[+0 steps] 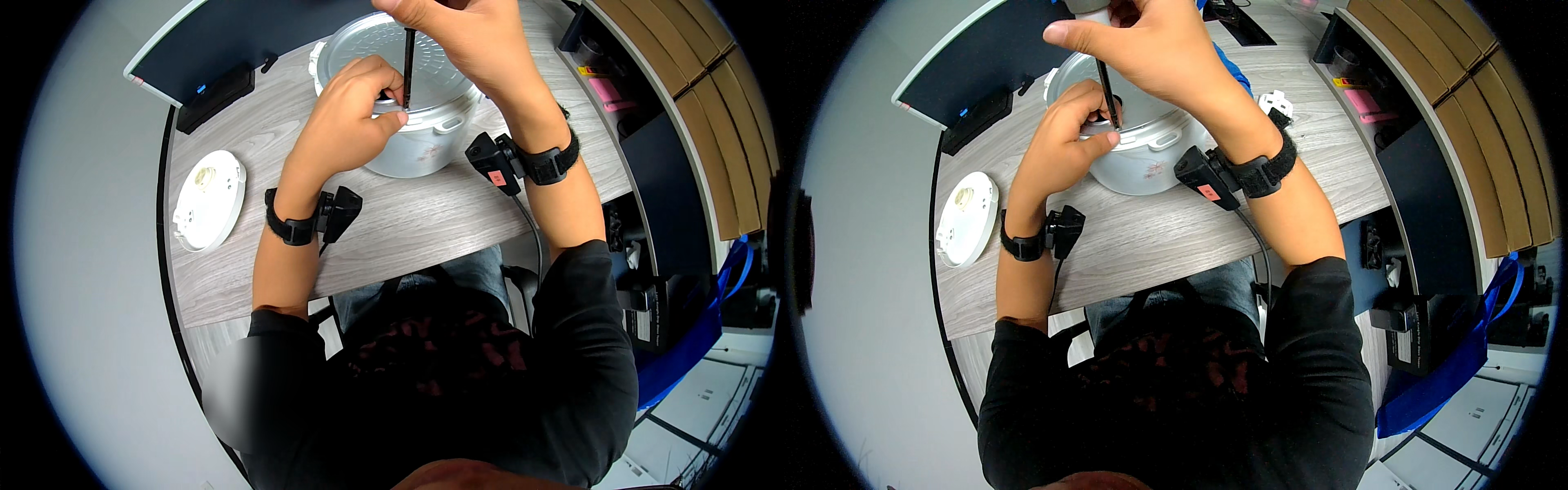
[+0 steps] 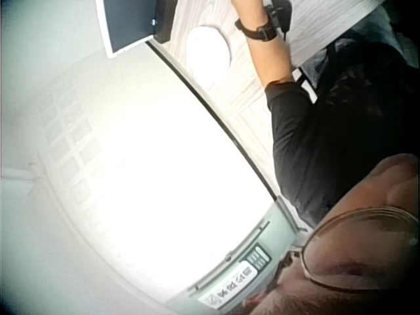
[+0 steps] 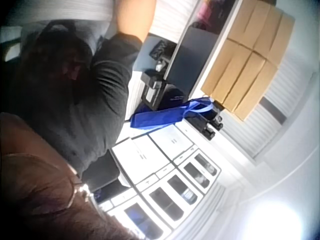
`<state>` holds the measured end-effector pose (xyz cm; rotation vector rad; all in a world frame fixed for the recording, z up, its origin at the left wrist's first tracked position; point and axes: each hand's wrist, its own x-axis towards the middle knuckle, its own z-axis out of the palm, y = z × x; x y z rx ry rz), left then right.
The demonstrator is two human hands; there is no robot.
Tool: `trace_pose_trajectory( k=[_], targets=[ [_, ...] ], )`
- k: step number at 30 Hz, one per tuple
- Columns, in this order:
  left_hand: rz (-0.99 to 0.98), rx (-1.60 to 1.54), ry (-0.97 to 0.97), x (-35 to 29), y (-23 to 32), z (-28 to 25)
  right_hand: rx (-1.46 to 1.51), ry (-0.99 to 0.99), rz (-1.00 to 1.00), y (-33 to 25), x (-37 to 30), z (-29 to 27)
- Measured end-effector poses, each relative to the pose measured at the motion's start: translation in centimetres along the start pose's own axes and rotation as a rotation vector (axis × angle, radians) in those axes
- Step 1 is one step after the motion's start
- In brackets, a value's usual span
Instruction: The person removes the lid of a white rice cooker, then uses a screwdriver to unscrew several screws from the cooker's top cover. After removing the screws, the person lifts off the top cover and wipes the cooker's rim with a blue cloth.
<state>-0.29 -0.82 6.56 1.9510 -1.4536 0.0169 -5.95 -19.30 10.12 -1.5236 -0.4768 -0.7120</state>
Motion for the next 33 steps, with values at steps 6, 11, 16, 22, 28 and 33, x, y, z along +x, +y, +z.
trace_pose_trajectory(
  k=[6, 11, 16, 22, 28, 33],
  targets=[
    [-0.020, -0.024, 0.023, 0.2, 0.2, 0.1, 0.356, 0.050, -0.011, -0.4, 0.0, 1.1],
    [-0.037, 0.004, 0.001, 0.0, 0.1, 0.0, 0.037, 0.006, 0.061, -1.3, -0.4, 1.2],
    [-0.007, -0.014, 0.006, 0.0, -0.1, 0.1, 0.251, -0.012, 0.010, -0.9, -0.2, 0.2],
    [-0.016, -0.027, 0.012, 0.0, -0.2, 0.1, 0.122, 0.005, 0.060, -1.3, -0.4, 0.9],
    [-0.009, -0.019, 0.014, 0.0, 0.0, 0.1, 0.311, 0.033, 0.059, -2.0, -0.3, 0.8],
    [-0.021, -0.016, 0.014, 0.0, 0.0, 0.1, 0.236, -0.006, 0.078, -1.2, -0.2, 0.4]
  ],
)
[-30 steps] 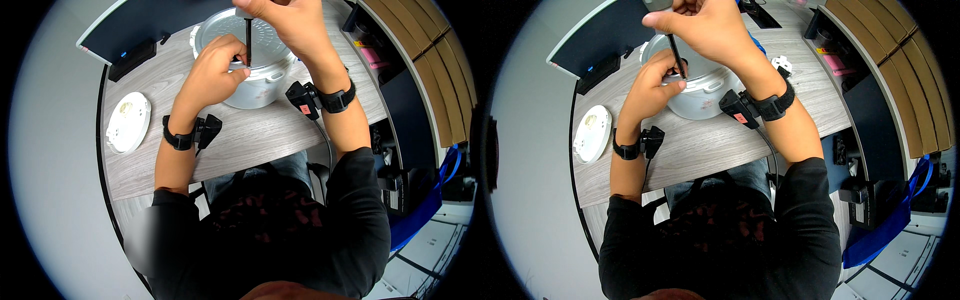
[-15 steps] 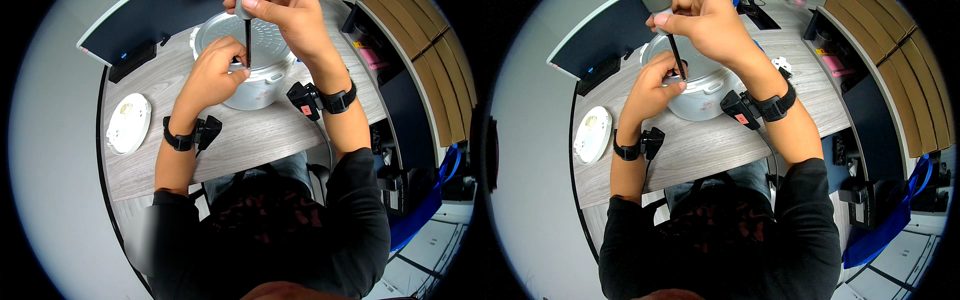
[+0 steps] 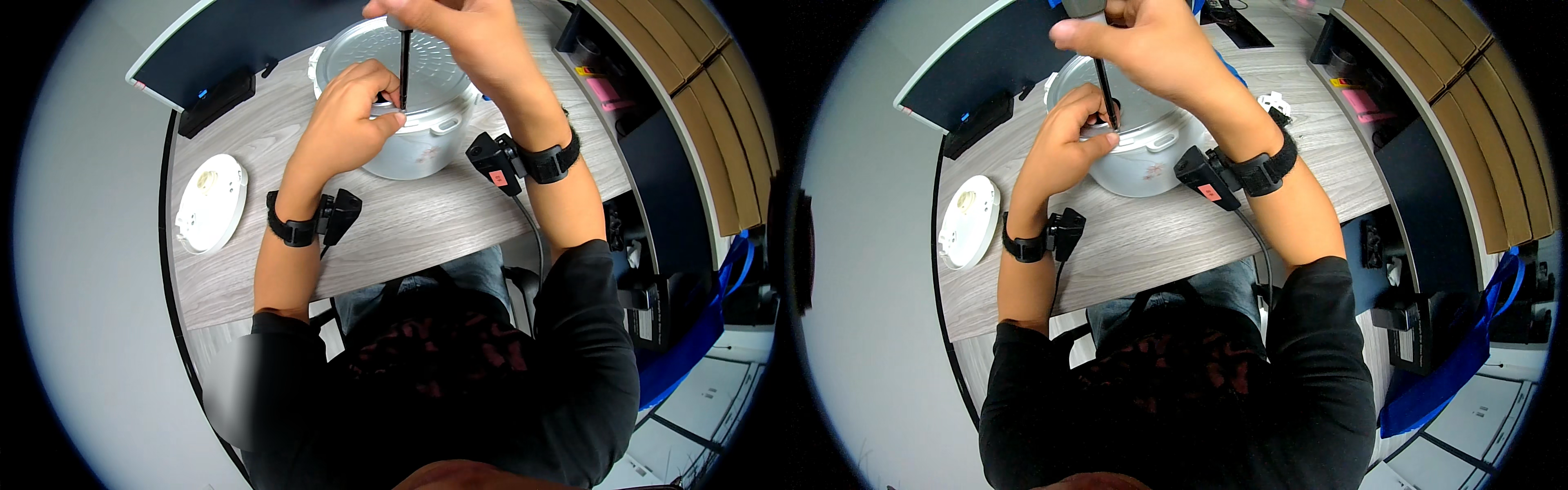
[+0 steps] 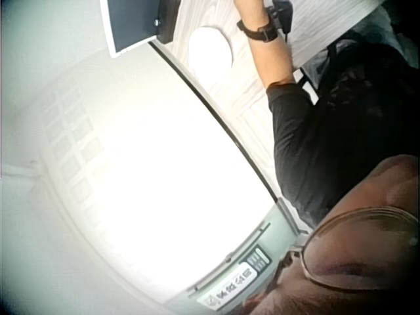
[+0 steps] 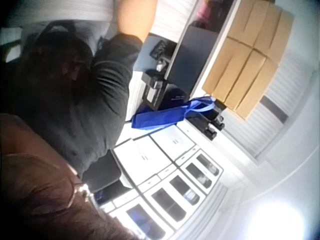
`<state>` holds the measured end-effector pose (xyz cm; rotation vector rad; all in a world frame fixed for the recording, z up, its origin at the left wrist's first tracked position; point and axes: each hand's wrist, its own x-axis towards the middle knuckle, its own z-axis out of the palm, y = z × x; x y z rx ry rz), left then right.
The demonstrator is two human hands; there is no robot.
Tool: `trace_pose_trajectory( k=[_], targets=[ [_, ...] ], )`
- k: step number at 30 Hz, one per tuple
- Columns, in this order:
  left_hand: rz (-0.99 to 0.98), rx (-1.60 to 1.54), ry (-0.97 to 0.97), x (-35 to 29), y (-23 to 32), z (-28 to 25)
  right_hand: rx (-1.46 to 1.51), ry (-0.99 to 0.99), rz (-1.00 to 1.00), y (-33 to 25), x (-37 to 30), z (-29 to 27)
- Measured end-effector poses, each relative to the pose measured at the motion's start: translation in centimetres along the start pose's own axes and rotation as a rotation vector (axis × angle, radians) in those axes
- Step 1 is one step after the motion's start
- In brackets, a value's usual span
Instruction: The person removes the lid of a white rice cooker, then uses a screwdriver to unscrew several screws from the cooker's top cover. After removing the screws, the person lifts off the top cover and wipes the cooker's rim with a blue cloth.
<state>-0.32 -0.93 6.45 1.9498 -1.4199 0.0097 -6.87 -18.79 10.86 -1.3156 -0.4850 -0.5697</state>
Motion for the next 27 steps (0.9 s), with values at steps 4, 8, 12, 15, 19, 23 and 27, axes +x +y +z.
trace_pose_trajectory(
  k=[4, 8, 12, 15, 19, 23, 27],
  targets=[
    [-0.015, -0.002, -0.008, 0.0, 0.0, 0.0, -0.311, 0.001, -0.057, 0.3, 0.1, -0.2],
    [-0.007, -0.014, -0.018, 0.1, 0.1, -0.1, 0.027, -0.044, -0.058, 0.4, 0.4, -0.4],
    [-0.023, -0.027, 0.015, 0.1, 0.1, 0.0, -0.022, -0.021, 0.005, -0.3, 0.0, 0.3],
    [-0.021, -0.012, -0.011, -0.1, 0.0, -0.1, -0.319, -0.015, 0.007, -0.7, 0.1, 0.3],
    [-0.007, -0.014, -0.011, 0.1, -0.1, 0.0, -0.058, 0.028, -0.029, -0.4, 0.2, 0.1],
    [-0.002, 0.002, -0.002, 0.0, -0.1, 0.0, 0.064, 0.005, -0.009, -0.3, 0.1, 0.1],
    [-0.009, -0.012, 0.011, 0.0, 0.0, 0.0, -0.194, 0.030, -0.062, -0.6, -0.1, -0.1]
  ],
)
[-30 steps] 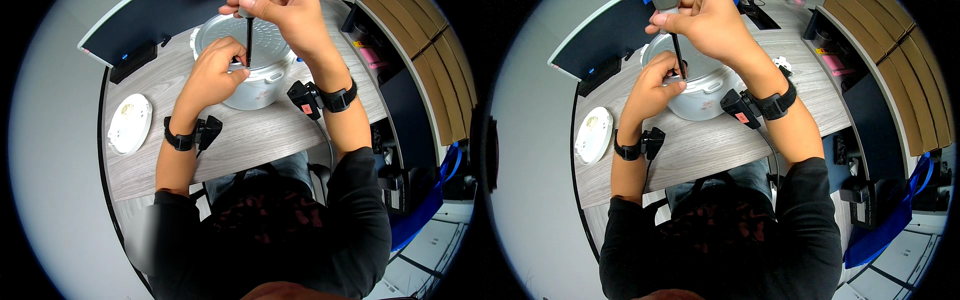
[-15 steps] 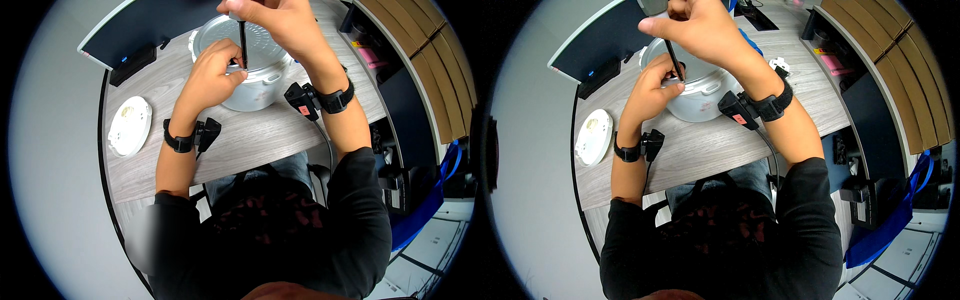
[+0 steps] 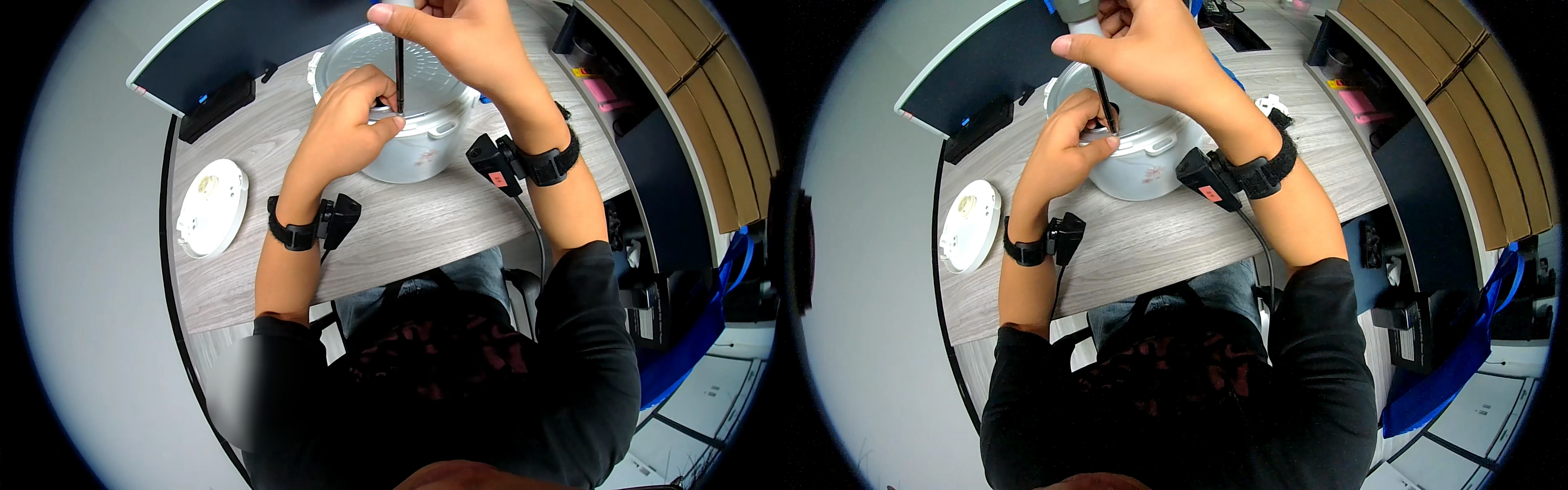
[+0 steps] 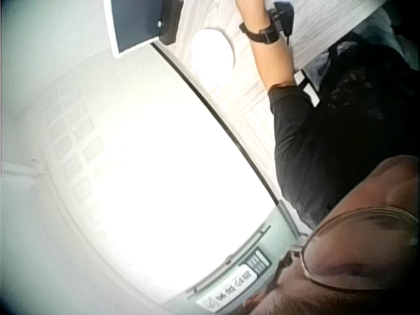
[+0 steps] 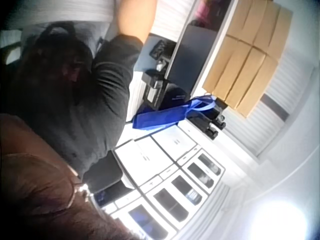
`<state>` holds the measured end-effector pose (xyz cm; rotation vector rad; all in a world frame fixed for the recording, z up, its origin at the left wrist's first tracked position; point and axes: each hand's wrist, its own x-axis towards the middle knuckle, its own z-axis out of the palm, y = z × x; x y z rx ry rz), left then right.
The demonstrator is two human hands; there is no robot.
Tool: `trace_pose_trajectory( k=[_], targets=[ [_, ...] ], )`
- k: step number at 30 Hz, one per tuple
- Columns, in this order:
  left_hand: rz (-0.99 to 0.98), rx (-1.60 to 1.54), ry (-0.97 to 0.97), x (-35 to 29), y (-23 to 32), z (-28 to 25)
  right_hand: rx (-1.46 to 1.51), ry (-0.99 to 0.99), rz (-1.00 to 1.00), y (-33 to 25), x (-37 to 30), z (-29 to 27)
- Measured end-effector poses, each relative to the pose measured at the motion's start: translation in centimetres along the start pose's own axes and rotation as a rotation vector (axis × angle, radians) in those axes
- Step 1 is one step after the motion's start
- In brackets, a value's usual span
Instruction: The person removes the lid of a white rice cooker, then uses a screwdriver to unscrew several screws from the cooker's top cover. After removing the screws, the person lifts off the top cover and wipes the cooker's rim with a blue cloth.
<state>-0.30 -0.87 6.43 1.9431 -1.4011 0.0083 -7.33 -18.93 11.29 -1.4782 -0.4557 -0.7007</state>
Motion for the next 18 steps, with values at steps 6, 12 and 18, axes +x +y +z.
trace_pose_trajectory(
  k=[6, 12, 18],
  targets=[
    [0.013, -0.016, 0.005, 0.2, 0.0, 0.0, 0.088, 0.077, 0.031, 0.5, 0.1, -0.6],
    [0.003, -0.027, -0.016, 0.0, -0.2, -0.1, 0.201, 0.061, 0.051, 1.4, -0.1, -1.5],
    [-0.051, -0.029, -0.018, 0.2, 0.5, -0.2, 0.217, -0.101, -0.035, 2.1, -0.2, -2.3]
  ],
)
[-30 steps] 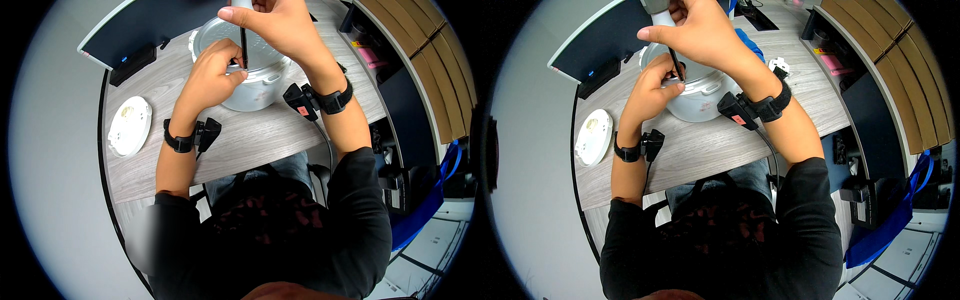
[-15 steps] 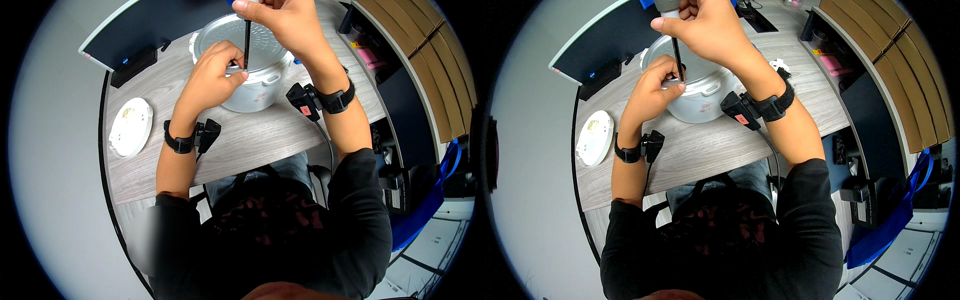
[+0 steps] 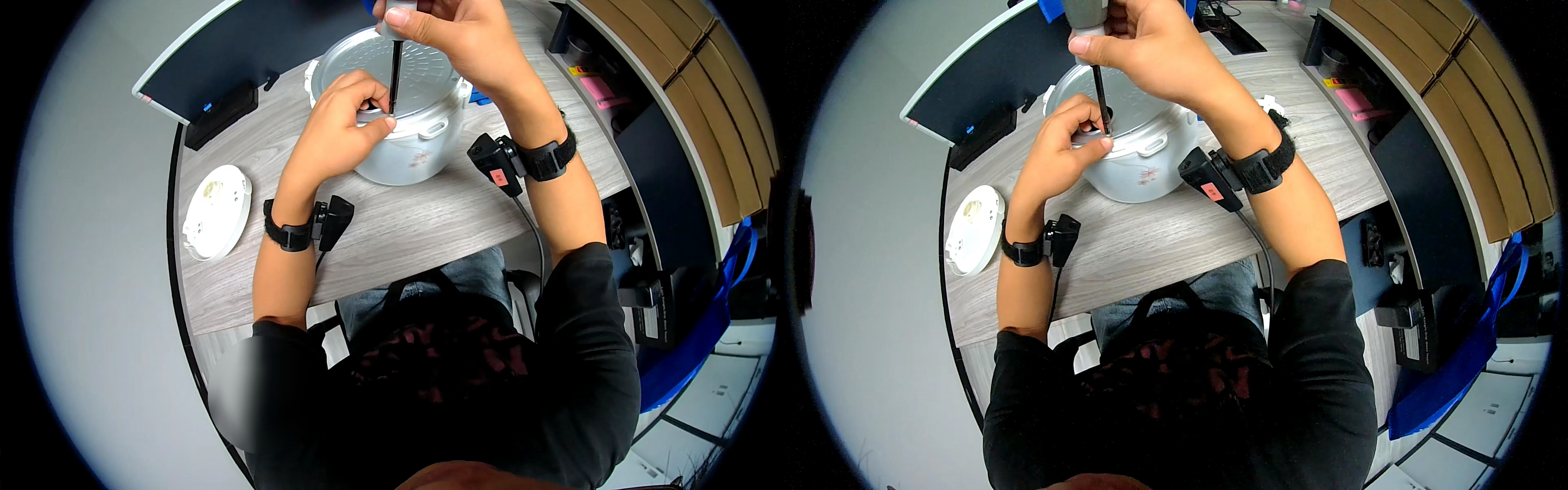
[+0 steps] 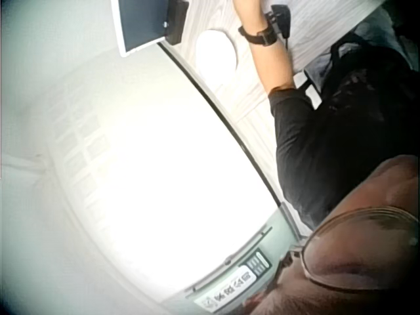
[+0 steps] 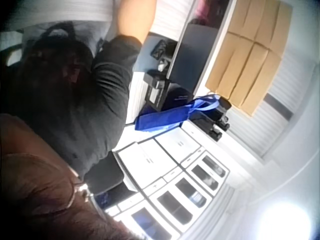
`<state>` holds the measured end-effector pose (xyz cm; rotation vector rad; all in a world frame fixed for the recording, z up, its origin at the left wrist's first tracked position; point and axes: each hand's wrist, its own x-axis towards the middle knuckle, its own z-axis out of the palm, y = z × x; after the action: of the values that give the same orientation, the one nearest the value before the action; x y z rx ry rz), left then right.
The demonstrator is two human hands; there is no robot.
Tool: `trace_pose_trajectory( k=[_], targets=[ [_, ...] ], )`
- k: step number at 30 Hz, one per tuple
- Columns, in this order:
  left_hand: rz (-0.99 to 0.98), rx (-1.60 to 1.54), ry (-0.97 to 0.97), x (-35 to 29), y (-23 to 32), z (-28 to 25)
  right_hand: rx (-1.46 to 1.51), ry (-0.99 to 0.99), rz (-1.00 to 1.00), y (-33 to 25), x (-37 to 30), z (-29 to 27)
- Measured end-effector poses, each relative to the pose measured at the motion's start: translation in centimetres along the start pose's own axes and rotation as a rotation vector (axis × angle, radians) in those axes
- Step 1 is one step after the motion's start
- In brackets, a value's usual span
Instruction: The person removes the lid of a white rice cooker, then uses a screwdriver to unscrew several screws from the cooker's top cover. After removing the screws, the person lifts off the top cover and wipes the cooker's rim with a blue cloth.
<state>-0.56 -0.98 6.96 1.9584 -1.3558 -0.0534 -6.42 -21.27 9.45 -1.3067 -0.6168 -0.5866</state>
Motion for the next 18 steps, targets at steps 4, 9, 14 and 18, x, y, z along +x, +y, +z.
trace_pose_trajectory(
  k=[4, 9, 14, 18],
  targets=[
    [0.057, 0.017, 0.003, -0.4, -0.5, 0.2, -0.005, -0.068, -0.004, -0.4, 0.0, 0.4],
    [0.084, 0.001, 0.011, -0.5, -0.3, 0.3, -0.031, -0.011, -0.036, -0.1, -0.2, 0.3],
    [0.042, -0.095, 0.086, -0.6, -0.2, 0.2, -0.002, 0.098, -0.025, -0.7, 0.2, 0.4],
    [0.142, 0.097, 0.240, -0.6, 1.4, 0.6, 0.009, 0.187, -0.036, -2.2, -0.1, -0.4]
  ],
)
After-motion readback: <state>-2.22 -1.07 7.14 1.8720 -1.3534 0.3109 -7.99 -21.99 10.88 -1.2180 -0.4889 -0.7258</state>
